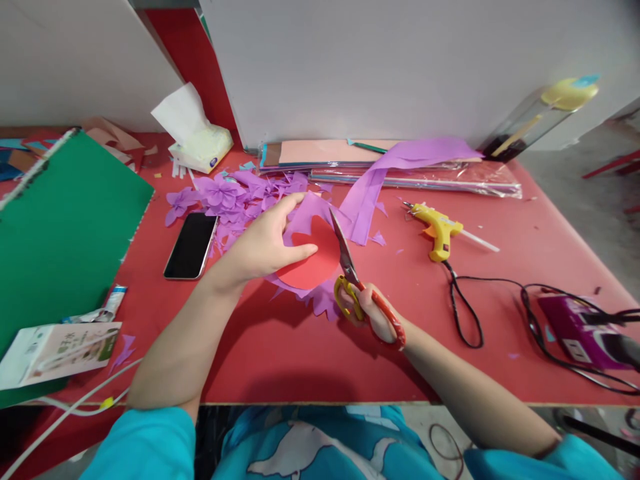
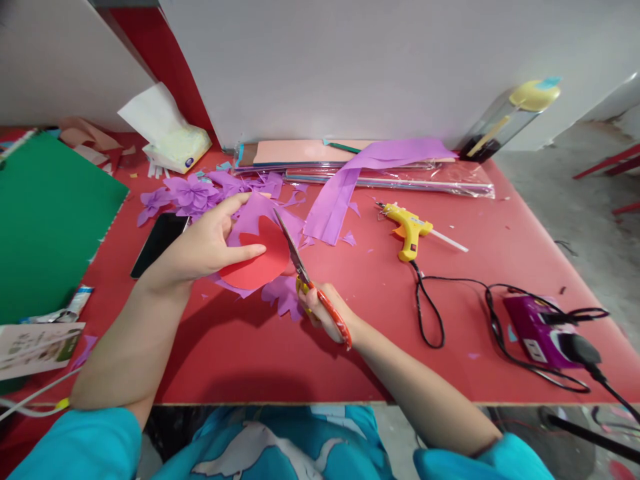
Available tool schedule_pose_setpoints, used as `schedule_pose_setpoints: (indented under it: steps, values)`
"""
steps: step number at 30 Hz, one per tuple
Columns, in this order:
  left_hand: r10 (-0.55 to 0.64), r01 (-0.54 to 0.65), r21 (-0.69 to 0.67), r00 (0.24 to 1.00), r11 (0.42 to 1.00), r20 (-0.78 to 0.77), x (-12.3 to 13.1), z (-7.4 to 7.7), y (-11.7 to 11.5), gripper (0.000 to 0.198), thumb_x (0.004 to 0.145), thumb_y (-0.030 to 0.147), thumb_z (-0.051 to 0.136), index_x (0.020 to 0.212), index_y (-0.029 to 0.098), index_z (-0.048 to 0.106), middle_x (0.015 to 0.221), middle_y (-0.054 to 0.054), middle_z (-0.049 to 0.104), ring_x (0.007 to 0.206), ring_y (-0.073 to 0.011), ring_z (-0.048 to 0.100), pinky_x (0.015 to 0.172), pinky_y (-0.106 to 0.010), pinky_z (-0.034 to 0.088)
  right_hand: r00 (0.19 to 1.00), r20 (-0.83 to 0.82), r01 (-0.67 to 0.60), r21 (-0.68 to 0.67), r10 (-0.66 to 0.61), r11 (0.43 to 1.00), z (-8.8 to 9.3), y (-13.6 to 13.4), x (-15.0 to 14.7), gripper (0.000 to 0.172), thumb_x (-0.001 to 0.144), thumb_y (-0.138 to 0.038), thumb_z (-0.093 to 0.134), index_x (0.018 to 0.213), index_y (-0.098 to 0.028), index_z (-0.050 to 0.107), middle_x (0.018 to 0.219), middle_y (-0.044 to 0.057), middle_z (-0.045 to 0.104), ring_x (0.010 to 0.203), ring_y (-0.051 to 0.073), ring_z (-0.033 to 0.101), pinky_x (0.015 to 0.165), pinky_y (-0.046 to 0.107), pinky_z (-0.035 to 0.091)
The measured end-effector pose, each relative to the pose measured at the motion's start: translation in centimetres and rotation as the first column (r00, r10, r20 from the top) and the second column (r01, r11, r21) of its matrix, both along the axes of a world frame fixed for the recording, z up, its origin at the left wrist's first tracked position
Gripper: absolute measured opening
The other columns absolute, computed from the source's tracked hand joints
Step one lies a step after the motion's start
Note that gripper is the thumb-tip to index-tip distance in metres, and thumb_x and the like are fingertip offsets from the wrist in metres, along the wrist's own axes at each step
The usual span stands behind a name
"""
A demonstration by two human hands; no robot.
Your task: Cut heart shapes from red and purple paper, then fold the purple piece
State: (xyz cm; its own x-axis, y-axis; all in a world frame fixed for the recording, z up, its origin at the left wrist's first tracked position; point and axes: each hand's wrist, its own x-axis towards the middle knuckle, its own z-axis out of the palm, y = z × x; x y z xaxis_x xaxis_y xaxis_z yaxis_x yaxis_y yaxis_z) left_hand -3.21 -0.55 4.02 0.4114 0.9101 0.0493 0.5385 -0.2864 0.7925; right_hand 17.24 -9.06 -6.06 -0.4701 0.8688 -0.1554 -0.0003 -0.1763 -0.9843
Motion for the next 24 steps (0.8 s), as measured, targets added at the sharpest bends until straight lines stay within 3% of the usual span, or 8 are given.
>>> schedule_pose_setpoints:
  steps: [13,18,24]
  values:
    - [-0.011,0.011,0.0,1.0,1.0,-0.014,0.0,0.0,0.2,0.076,0.07,0.027,0.065,0.137,0.015,0.031,0.144,-0.009,0.038,0.132,-0.0264,0.036,0.112,-0.04,0.029,1.0,-0.015,0.017,0.017,-0.017,1.0,-0.4,0.0,0.1,0.06,0.074,-0.079,0.03,0.063,-0.021,0.031,0.057,-0.005,0.034,0.04,0.004,0.023,0.036,0.022,0.02]
    - [-0.009,0.009,-0.02,1.0,1.0,-0.004,-0.2,0.0,0.3,0.078,0.069,0.028,0.065,0.138,0.019,0.031,0.146,-0.008,0.035,0.136,-0.0282,0.029,0.113,-0.044,0.026,1.0,0.007,0.022,0.056,-0.022,0.998,-1.2,0.0,0.3,0.058,0.079,-0.074,0.028,0.06,-0.02,0.033,0.055,-0.003,0.034,0.043,0.007,0.028,0.038,0.023,0.022]
    - [-0.008,0.008,-0.035,1.0,0.999,-0.005,-0.3,-0.2,0.4,0.078,0.068,0.029,0.065,0.138,0.02,0.032,0.146,-0.009,0.035,0.136,-0.0291,0.028,0.113,-0.045,0.025,0.994,0.111,-0.008,0.121,-0.006,0.993,-0.3,0.3,0.4,0.061,0.077,-0.077,0.024,0.057,-0.021,0.031,0.053,-0.003,0.035,0.042,0.007,0.027,0.04,0.024,0.021]
